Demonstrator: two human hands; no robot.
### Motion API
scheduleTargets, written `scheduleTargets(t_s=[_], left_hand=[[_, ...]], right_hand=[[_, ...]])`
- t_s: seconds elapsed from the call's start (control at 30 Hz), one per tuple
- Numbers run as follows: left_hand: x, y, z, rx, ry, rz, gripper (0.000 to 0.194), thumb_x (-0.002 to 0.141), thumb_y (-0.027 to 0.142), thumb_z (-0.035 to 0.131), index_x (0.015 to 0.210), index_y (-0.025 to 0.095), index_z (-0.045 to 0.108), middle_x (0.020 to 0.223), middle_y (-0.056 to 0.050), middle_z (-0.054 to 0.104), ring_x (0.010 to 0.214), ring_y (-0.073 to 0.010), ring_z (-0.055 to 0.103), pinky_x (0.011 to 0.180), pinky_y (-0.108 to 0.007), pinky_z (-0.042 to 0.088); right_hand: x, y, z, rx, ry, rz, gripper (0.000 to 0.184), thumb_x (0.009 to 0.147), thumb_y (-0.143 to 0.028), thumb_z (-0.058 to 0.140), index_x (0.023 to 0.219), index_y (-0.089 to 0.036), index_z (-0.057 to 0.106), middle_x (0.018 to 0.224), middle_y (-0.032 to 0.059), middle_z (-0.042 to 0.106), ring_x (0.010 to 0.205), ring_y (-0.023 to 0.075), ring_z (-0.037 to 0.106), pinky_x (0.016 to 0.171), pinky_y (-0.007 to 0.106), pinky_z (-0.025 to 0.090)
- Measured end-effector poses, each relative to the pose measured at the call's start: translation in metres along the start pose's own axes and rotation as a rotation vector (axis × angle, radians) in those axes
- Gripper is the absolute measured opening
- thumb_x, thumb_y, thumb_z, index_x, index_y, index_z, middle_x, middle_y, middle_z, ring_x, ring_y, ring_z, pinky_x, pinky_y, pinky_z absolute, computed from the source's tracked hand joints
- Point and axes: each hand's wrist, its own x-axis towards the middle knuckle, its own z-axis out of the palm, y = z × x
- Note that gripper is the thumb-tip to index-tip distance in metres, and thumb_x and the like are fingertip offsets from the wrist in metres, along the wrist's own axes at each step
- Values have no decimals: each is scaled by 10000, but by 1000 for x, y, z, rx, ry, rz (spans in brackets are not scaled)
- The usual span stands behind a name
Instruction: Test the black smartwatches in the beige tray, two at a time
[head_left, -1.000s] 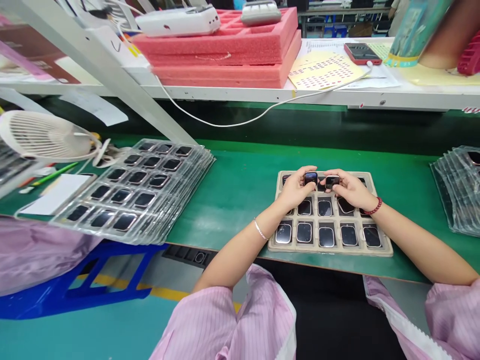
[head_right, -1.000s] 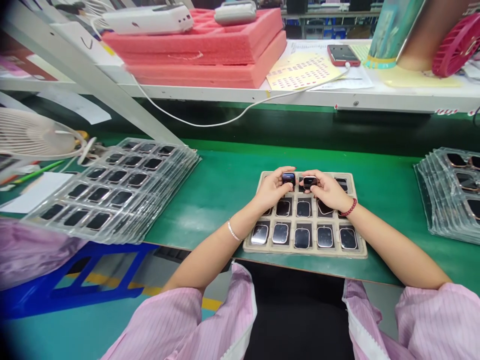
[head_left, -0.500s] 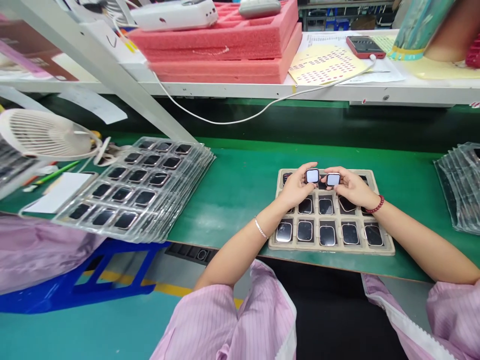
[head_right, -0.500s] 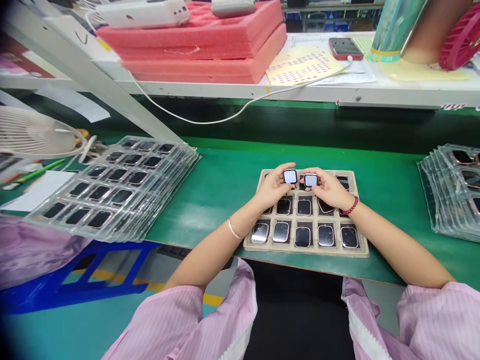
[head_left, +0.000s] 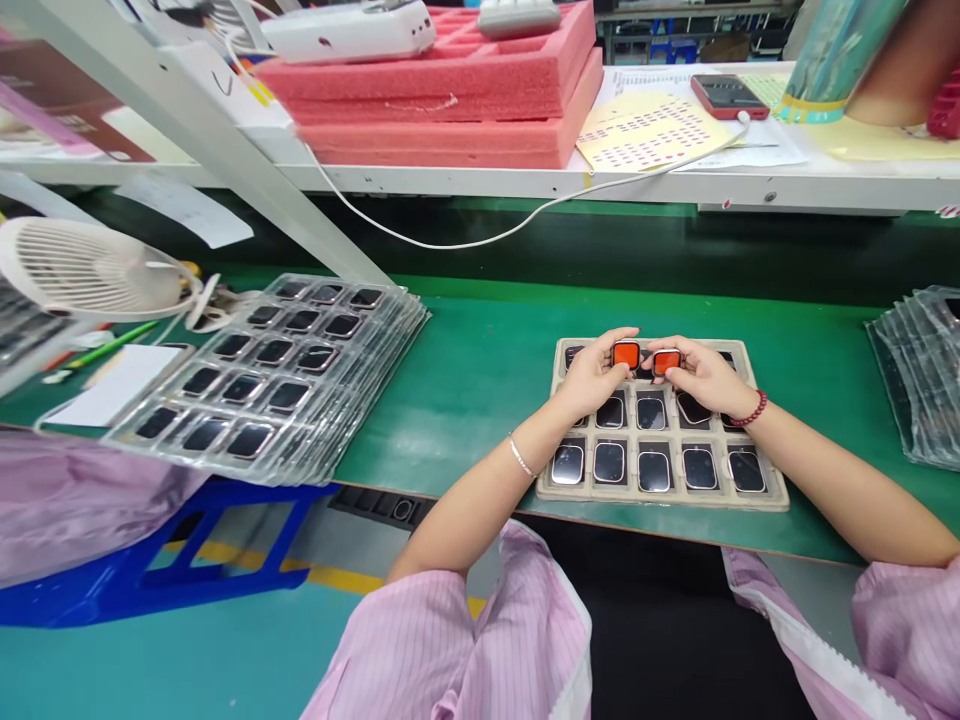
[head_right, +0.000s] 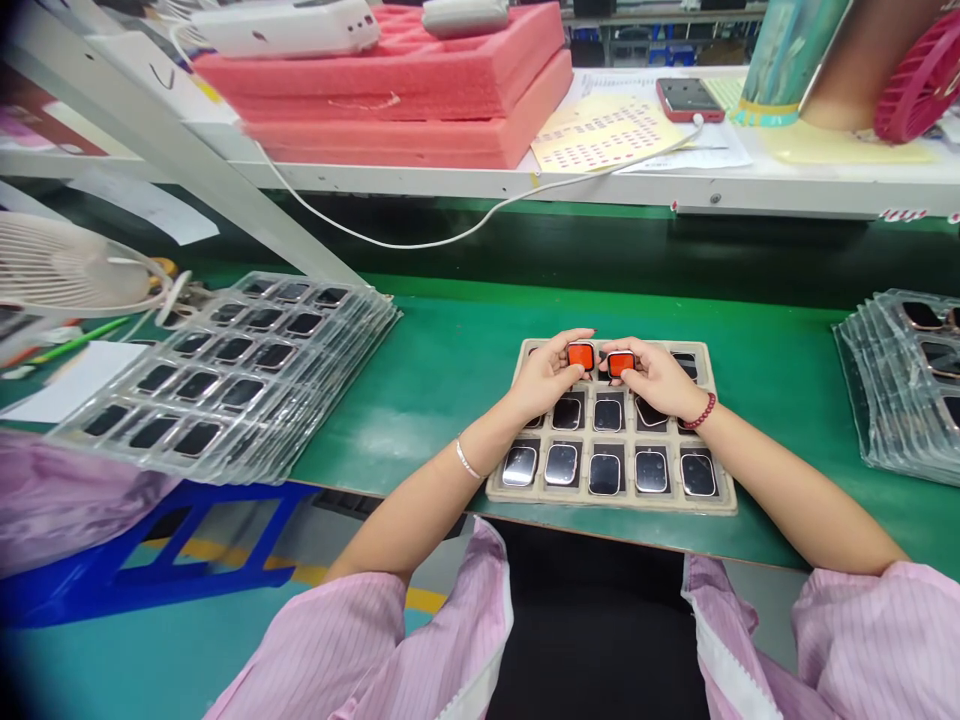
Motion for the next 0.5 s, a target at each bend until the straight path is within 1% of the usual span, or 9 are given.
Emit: scheduleTargets(t_s=[0.07, 0.13, 0.27, 0.33, 0.43, 0.5], left_hand=[[0, 1, 0, -1, -5, -3, 522, 764, 146, 605, 1281, 190, 549, 1082, -75, 645, 862, -152, 641, 803, -293, 555], [0, 1, 0, 4, -8, -8, 527, 762, 148, 604, 1284, 182, 544, 1088, -82, 647, 866, -156, 640, 797, -292, 552], [-1, 4, 1, 35, 14, -18, 537, 753, 144, 621, 1283, 162, 537, 1033, -78, 659, 883, -166, 641, 800, -291, 538], [0, 4, 2, 29, 13, -15, 502, 764, 167, 629, 1259, 158, 548, 1003, -72, 662, 856, -157, 642, 794, -288, 532], [1, 3, 2, 14, 21, 4, 424, 782, 229, 650, 1193, 155, 578, 969, -66, 662, 791, -139, 636, 760, -278, 529], [1, 2, 1, 17, 30, 15, 394, 785, 262, 669, 1157, 157, 593, 962, -65, 665, 794, -140, 636, 746, -272, 529]], right_hand=[[0, 0, 0, 1, 0, 15, 372, 824, -146, 538, 1191, -193, 584, 1086, 85, 695, 830, 186, 687, 797, 390, 594], [0, 0, 0, 11, -1, 14, 379, 812, -134, 538, 1184, -193, 587, 1085, 85, 694, 873, 196, 690, 791, 379, 595], [-1, -1, 0, 36, 2, -3, 397, 786, -121, 554, 1173, -198, 590, 1082, 78, 694, 967, 212, 679, 832, 384, 589], [-1, -3, 0, 35, 3, 6, 386, 792, -130, 542, 1169, -198, 593, 1080, 75, 695, 940, 202, 683, 824, 380, 592], [-1, -5, 0, 16, -2, 21, 375, 805, -142, 520, 1169, -190, 600, 1074, 78, 700, 821, 177, 686, 757, 361, 601], [-1, -5, 0, 14, -2, 10, 379, 807, -149, 527, 1176, -190, 602, 1079, 81, 704, 796, 174, 684, 731, 352, 599]])
